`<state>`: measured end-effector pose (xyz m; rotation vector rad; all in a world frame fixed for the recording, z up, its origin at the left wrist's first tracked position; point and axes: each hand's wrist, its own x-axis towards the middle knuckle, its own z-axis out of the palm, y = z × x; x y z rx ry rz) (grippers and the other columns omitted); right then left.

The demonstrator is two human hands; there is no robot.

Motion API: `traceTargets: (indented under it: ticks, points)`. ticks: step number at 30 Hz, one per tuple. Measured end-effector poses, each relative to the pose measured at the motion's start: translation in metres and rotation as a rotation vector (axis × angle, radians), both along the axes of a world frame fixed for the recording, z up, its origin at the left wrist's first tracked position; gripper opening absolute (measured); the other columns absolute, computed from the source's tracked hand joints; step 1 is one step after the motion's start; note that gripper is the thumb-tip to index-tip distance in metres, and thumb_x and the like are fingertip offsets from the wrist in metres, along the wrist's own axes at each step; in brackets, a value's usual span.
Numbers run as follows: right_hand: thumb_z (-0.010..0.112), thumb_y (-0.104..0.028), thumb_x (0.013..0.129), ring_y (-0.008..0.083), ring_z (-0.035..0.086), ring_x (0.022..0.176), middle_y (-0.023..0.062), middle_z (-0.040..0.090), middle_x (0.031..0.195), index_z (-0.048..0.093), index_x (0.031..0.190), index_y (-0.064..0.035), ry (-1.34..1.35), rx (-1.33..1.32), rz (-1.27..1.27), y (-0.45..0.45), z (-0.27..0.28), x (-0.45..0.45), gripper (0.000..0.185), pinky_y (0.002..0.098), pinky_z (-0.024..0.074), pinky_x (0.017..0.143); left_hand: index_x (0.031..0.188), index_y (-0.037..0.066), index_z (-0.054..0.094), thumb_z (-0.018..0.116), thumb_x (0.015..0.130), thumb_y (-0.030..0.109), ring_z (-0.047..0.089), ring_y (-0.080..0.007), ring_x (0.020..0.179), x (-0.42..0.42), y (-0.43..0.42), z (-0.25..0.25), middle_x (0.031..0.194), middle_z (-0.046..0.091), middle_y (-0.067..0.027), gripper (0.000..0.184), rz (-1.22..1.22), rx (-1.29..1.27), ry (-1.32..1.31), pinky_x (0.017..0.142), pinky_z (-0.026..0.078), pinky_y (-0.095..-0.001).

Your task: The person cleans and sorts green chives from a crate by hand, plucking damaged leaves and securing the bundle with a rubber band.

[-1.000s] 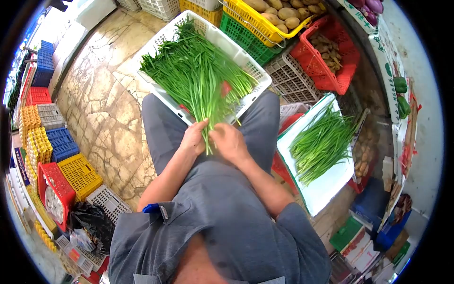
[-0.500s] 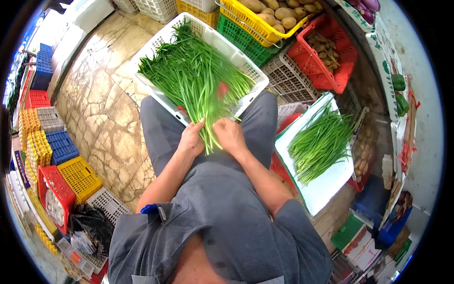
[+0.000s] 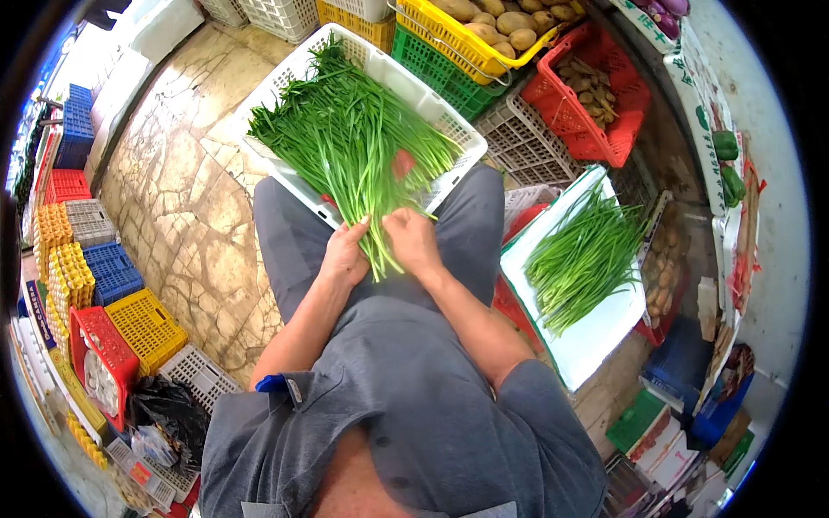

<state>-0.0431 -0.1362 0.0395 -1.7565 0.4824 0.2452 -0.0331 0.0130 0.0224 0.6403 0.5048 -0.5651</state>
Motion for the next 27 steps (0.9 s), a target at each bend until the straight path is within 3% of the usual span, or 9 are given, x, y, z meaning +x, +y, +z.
traceTargets:
  ticks: [8,14,15,18,20,22,27]
  points:
    - [0.059,-0.012,0.1,0.0079,0.057,0.064,0.0031,0.065,0.078,0.058,0.086,-0.0036,-0.195,0.203,-0.135,0.001,-0.006,-0.018,0.017,0.0229,0.0473,0.063,0.119,0.004,0.059,0.049,0.104,0.015,0.066,-0.0243,0.091,0.006,-0.001,0.013,0.104,0.067,-0.0104,0.021,0.042,-0.085,0.113,0.078,0.057,-0.0432]
    - [0.056,-0.01,0.1,0.008,0.059,0.072,0.0036,0.067,0.082,0.059,0.09,-0.0018,-0.206,0.371,-0.224,0.005,0.031,-0.02,0.013,0.0256,0.0488,0.067,0.113,0.004,0.055,0.049,0.104,0.015,0.06,-0.0196,0.08,0.008,0.01,-0.002,0.098,0.063,-0.0101,0.015,0.118,-0.206,0.187,0.074,0.054,-0.0371]
    - [0.054,-0.01,0.101,0.0076,0.06,0.075,0.0036,0.068,0.086,0.059,0.093,-0.0027,-0.243,0.327,-0.213,-0.006,0.022,-0.023,0.012,0.0245,0.0491,0.07,0.112,0.004,0.054,0.05,0.104,0.015,0.059,-0.0187,0.079,0.009,0.013,-0.002,0.097,0.062,-0.0101,0.015,0.149,-0.245,0.184,0.073,0.054,-0.0356]
    - [0.053,-0.006,0.102,0.0109,0.064,0.081,0.0082,0.07,0.095,0.062,0.099,-0.0006,-0.481,0.356,-0.22,-0.038,0.062,-0.023,0.011,0.0263,0.0522,0.077,0.109,0.004,0.054,0.052,0.104,0.018,0.055,-0.0173,0.077,0.014,0.02,0.016,0.092,0.058,-0.0091,0.015,0.166,-0.24,0.129,0.068,0.05,-0.0326]
    - [0.052,-0.004,0.101,0.0123,0.064,0.08,0.0107,0.07,0.097,0.062,0.099,-0.0013,-0.586,0.198,-0.263,-0.073,0.08,-0.024,0.011,0.0281,0.0544,0.075,0.109,0.003,0.055,0.053,0.103,0.019,0.054,-0.0172,0.076,0.017,0.025,0.027,0.09,0.057,-0.0087,0.018,0.147,-0.195,0.073,0.067,0.048,-0.0323]
    - [0.051,-0.003,0.101,0.0126,0.063,0.081,0.0105,0.07,0.097,0.062,0.098,-0.0001,-0.646,0.045,-0.327,-0.103,0.104,-0.026,0.011,0.0276,0.0532,0.076,0.108,-0.002,0.059,0.056,0.102,0.022,0.05,-0.017,0.072,0.015,0.034,-0.001,0.089,0.057,-0.008,0.025,0.118,-0.138,-0.005,0.065,0.044,-0.0311]
    - [0.053,-0.003,0.1,0.0139,0.062,0.087,0.0114,0.069,0.101,0.061,0.096,0.0025,-0.697,-0.246,-0.43,-0.168,0.109,-0.035,0.01,0.0288,0.0508,0.083,0.115,0.0,0.056,0.058,0.1,0.021,0.051,-0.0161,0.074,0.024,0.059,0.031,0.101,0.062,-0.0088,0.026,0.096,-0.311,-0.253,0.067,0.042,-0.0311]
